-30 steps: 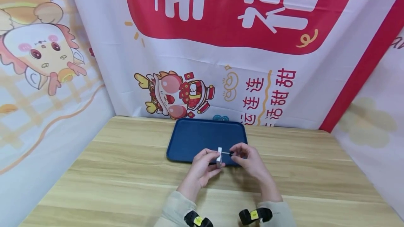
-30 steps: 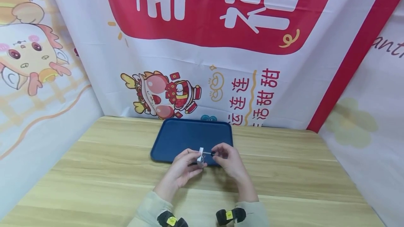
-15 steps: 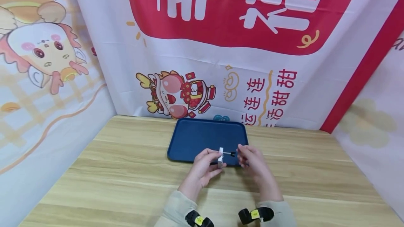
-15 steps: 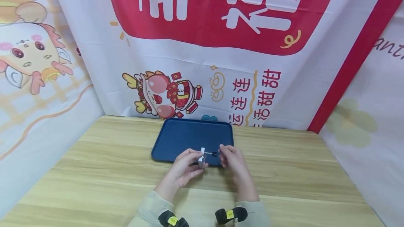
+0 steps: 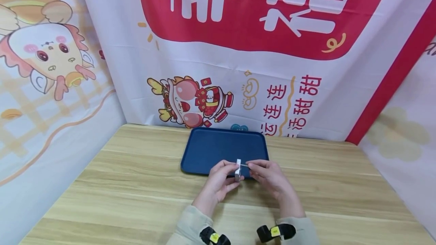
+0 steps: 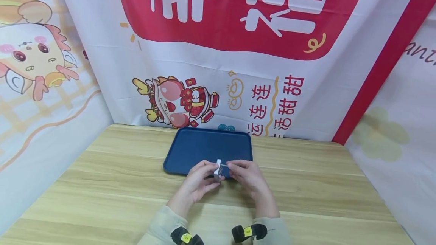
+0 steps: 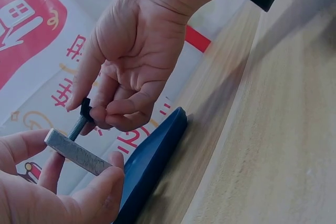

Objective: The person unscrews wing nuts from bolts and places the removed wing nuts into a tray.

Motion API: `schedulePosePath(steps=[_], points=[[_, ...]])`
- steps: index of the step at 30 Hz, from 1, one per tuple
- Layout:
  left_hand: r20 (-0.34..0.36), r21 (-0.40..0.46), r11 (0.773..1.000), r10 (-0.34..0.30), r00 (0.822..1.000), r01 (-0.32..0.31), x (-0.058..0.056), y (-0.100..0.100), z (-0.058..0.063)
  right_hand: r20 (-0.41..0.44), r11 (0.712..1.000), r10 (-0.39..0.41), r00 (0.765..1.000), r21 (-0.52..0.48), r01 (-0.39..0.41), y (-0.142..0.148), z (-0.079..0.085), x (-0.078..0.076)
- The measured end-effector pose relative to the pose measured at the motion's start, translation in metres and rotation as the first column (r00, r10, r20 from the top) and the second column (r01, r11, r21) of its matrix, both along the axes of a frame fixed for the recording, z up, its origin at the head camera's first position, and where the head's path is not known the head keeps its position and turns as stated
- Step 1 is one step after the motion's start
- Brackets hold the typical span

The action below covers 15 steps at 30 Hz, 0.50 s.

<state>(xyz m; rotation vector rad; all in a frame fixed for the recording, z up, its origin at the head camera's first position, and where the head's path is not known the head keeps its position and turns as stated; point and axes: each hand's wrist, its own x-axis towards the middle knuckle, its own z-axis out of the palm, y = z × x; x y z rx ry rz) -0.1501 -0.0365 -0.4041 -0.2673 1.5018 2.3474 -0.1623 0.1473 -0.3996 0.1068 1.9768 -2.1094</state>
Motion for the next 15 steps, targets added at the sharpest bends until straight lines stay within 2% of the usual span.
schedulePosePath(steps=[7, 12, 15], points=[[-0.007, 0.000, 1.000, -0.003, 1.000, 0.003, -0.0003, 0.0003, -0.0015, -0.069, 0.994, 0.062, 0.996, 0.099, -0.055, 0.0043, 0.0004, 0.0006], [-0.003, -0.002, 1.000, -0.003, 1.000, 0.003, -0.0006, 0.0002, -0.0016, -0.129, 0.979, 0.089, 0.988, 0.195, -0.063, 0.0074, 0.0001, 0.0005], [0.007, -0.007, 1.000, -0.003, 1.000, 0.003, -0.0007, 0.0002, -0.0010, -0.156, 0.974, 0.094, 0.983, 0.218, -0.059, 0.0076, -0.0013, 0.0006]])
